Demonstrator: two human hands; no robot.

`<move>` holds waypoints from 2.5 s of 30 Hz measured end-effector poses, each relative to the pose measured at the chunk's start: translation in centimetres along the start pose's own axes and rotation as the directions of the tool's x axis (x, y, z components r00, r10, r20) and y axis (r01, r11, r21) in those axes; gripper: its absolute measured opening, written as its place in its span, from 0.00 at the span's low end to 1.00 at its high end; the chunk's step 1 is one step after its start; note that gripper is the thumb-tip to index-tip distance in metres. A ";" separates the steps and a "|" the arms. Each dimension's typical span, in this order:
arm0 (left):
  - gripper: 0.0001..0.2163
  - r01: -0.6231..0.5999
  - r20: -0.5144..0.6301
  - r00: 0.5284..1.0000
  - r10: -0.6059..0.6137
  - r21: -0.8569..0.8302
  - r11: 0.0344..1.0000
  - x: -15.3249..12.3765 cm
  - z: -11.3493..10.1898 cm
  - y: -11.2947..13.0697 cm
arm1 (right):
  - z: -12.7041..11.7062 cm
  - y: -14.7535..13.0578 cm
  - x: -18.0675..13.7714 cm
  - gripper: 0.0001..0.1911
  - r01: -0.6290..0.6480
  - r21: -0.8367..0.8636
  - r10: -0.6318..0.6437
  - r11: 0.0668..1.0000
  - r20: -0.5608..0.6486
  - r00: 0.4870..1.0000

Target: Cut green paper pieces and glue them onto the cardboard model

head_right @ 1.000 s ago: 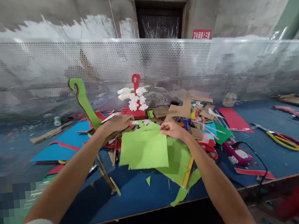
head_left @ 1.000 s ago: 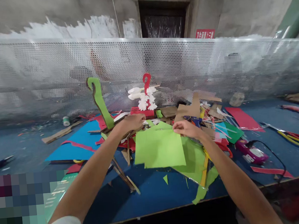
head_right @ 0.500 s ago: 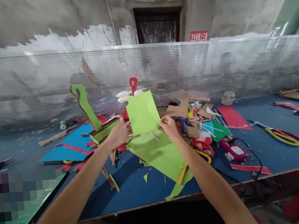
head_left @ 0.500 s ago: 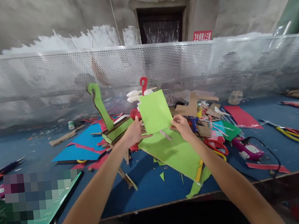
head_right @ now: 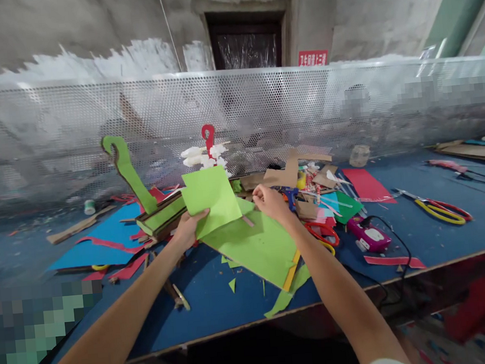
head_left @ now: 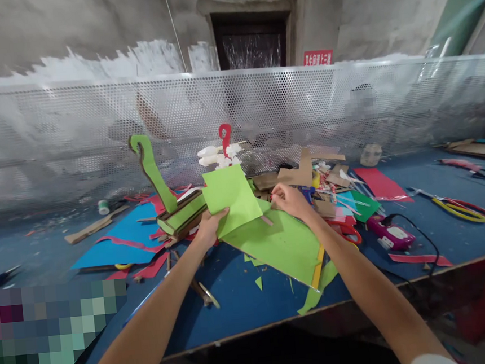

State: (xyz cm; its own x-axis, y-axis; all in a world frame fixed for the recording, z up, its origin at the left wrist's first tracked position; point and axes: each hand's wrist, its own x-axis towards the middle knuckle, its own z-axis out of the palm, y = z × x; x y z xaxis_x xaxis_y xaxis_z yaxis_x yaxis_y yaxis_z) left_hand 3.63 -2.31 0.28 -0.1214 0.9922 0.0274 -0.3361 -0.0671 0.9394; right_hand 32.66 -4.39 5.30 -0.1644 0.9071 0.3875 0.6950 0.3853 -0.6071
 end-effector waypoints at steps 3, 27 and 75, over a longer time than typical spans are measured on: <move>0.26 -0.014 -0.011 1.000 0.015 0.031 0.999 0.2 0.0 -0.3 | -3.3 2.0 0.0 0.10 -0.199 -0.479 0.191 0.855 -0.066 0.979; 0.31 -0.044 0.095 0.995 0.035 0.088 0.995 0.5 0.1 -1.1 | -6.4 4.3 -0.9 0.22 -0.245 -0.718 0.431 0.651 0.084 0.898; 0.24 -0.106 -0.043 0.993 0.108 0.033 0.994 1.3 -0.4 0.1 | -0.9 -1.4 -2.4 0.17 0.070 -0.483 0.138 0.873 0.383 0.913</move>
State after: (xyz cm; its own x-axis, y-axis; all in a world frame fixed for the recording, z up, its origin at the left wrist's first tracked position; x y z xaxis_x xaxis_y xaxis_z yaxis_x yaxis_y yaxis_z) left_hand 3.03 -1.09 0.22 -0.1971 0.9738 0.1134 -0.2899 -0.1684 0.9421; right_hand 32.71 -7.23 5.80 -0.3221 0.9467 0.0041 0.9331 0.3182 -0.1677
